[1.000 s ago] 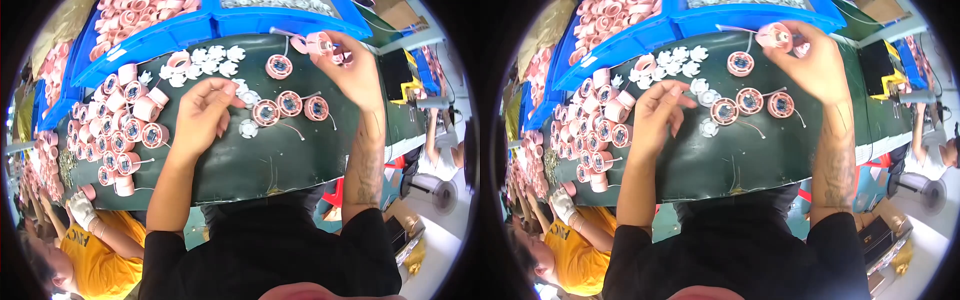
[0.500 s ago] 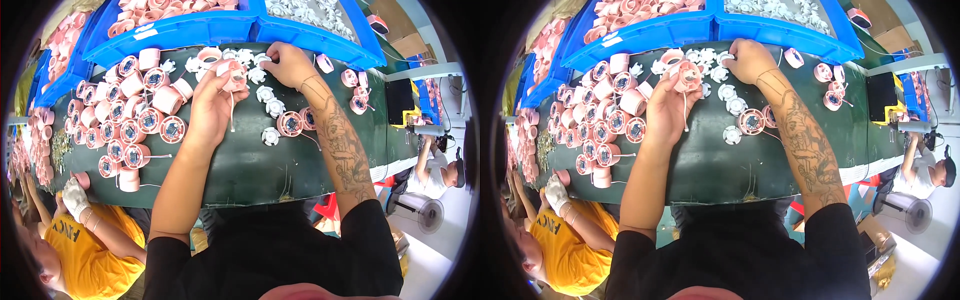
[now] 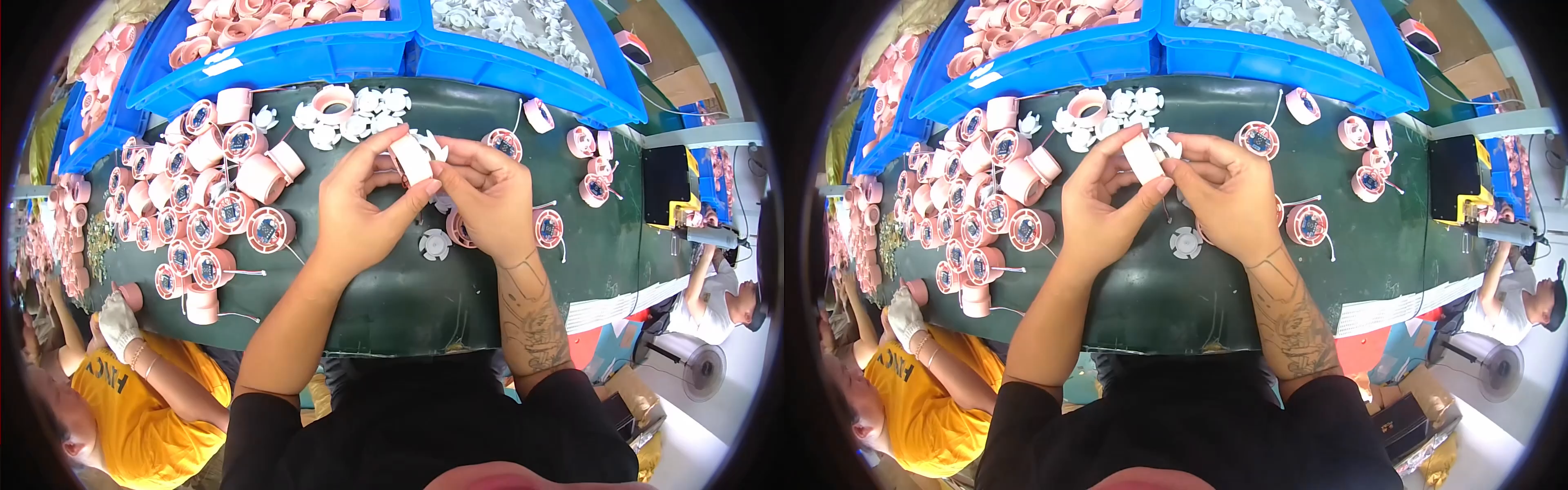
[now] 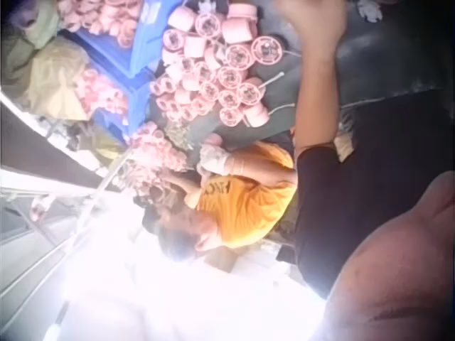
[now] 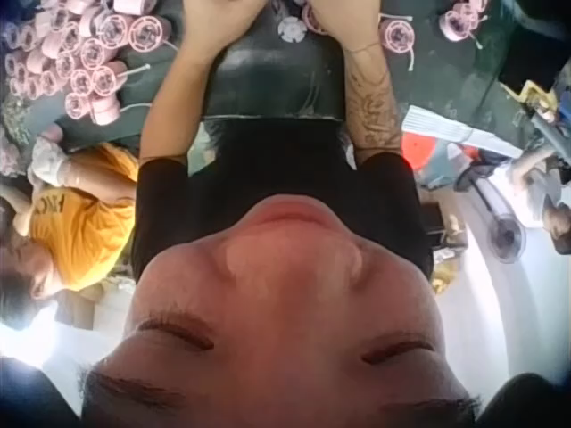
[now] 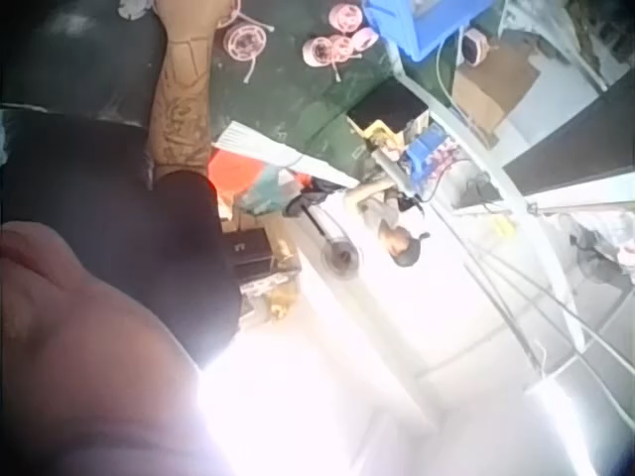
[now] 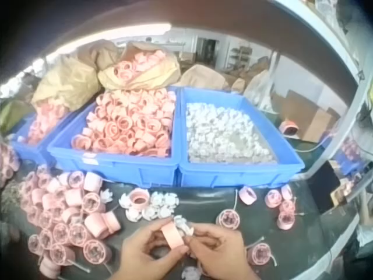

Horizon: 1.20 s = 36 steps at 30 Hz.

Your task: The person assembles electronic fan components by hand, inserting white internal components and PCB units into pink plastic housings.

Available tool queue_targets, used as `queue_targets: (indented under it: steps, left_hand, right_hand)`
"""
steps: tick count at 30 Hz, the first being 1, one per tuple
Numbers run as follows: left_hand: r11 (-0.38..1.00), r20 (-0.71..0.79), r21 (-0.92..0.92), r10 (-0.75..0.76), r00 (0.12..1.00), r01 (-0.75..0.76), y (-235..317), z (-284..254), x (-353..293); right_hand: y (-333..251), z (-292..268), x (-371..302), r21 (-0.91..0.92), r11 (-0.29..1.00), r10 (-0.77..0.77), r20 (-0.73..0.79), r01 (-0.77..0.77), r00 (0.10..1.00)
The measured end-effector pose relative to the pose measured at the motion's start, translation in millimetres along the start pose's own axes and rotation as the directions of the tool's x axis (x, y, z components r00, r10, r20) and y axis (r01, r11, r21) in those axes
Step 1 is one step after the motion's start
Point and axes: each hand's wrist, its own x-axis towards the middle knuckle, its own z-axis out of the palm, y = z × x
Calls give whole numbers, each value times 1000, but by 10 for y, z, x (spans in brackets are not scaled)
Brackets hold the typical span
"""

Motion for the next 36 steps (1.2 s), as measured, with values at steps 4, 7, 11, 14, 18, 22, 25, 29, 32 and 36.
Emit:
queue_targets:
  steps: [4,7,11,14,18,22,25,29,32,36]
  left_hand:
    - [999,7,25,-20,1000,20,-29,30,-1]
    - [1000,-6,-4,-4,1000,4,-4,57,-3]
    - [999,-19,-50,-8,1000,7,22,57,-13]
    - [999,-19,-47,-2,1000,1,42,55,-11]
    - [960,1,-235,-154,988,150,94,109,-18]
    - [955,99,-198,-205,974,221,120,23,-55]
    - [969,95,-119,-206,974,216,123,117,21]
    - [854,76,514,-143,987,84,211,401,495]
    - [777,158,625,-27,987,-78,-99,555,845]
    - [755,168,656,-110,980,-28,-16,610,778]
  right_hand:
    - [42,-12,-16,-2,999,-40,-18,40,999]
    - [22,-10,-32,-8,1000,-12,-29,12,1000]
    - [7,17,-36,21,999,-28,-36,29,999]
    - [25,23,-31,-10,997,-73,-23,73,997]
    - [-36,-68,-60,-304,940,-164,-8,154,986]
    - [-103,-167,-88,-489,773,-374,163,404,913]
    - [-267,-460,-104,-451,832,-237,239,323,942]
    - [-406,-1250,363,-874,361,-556,79,326,828]
    - [-138,-1593,648,-972,65,-511,163,226,844]
    - [-323,-1513,459,-896,416,-506,-86,156,858]
